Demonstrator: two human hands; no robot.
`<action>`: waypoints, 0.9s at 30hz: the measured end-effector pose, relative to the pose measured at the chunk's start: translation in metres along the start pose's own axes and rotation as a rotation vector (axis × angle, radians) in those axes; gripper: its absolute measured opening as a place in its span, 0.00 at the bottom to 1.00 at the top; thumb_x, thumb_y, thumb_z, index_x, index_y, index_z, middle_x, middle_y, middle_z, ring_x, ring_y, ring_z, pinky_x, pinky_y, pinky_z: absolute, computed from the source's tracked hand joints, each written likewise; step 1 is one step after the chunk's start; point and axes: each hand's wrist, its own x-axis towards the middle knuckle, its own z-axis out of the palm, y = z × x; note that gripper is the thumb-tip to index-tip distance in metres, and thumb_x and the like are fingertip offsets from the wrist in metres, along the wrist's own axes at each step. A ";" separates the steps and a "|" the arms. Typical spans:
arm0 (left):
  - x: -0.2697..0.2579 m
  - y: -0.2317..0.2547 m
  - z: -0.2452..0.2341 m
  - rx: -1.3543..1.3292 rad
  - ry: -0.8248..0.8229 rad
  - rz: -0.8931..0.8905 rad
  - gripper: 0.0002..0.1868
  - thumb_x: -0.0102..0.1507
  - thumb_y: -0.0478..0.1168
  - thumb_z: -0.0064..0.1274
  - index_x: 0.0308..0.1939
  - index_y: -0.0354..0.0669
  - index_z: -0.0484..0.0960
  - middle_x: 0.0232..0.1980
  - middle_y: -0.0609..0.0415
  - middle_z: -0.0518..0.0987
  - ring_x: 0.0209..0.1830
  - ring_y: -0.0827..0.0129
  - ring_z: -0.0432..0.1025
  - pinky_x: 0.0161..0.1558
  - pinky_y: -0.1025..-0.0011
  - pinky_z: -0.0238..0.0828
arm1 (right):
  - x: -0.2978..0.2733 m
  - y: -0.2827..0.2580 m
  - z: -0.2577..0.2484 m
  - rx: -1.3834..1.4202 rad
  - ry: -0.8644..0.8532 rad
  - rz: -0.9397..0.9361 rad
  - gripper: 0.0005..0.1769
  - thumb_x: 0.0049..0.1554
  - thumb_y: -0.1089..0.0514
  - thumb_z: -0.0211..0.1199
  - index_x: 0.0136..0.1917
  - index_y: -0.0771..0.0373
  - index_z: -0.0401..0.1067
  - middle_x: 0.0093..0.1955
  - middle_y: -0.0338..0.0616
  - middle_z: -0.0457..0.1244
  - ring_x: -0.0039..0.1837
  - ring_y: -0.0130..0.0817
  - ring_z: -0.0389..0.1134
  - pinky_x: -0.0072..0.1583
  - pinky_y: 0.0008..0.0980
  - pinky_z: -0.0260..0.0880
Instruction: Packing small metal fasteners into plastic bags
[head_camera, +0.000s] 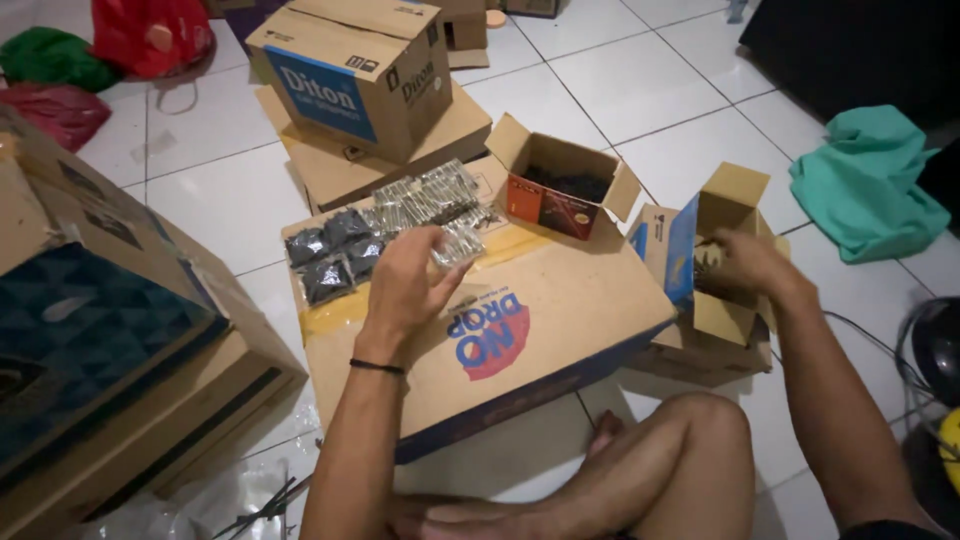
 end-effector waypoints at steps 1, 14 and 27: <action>-0.001 -0.006 0.004 0.006 0.006 -0.001 0.18 0.65 0.48 0.60 0.45 0.39 0.74 0.41 0.46 0.77 0.39 0.57 0.70 0.41 0.62 0.68 | 0.001 -0.007 0.004 -0.002 0.003 -0.008 0.35 0.53 0.57 0.65 0.74 0.59 0.65 0.73 0.54 0.62 0.69 0.52 0.66 0.66 0.47 0.69; -0.001 -0.011 0.008 -0.116 0.186 0.047 0.24 0.59 0.55 0.66 0.45 0.43 0.76 0.33 0.50 0.77 0.33 0.55 0.75 0.41 0.61 0.71 | 0.173 0.105 0.147 -0.461 0.101 -0.128 0.40 0.45 0.32 0.64 0.67 0.52 0.74 0.70 0.51 0.66 0.69 0.49 0.70 0.70 0.43 0.71; -0.004 -0.011 0.006 -0.153 0.032 -0.024 0.31 0.62 0.59 0.57 0.56 0.37 0.75 0.47 0.46 0.80 0.45 0.57 0.75 0.48 0.59 0.71 | 0.113 0.092 0.091 -0.128 0.121 -0.125 0.22 0.51 0.57 0.71 0.60 0.51 0.79 0.58 0.43 0.74 0.57 0.44 0.77 0.61 0.41 0.75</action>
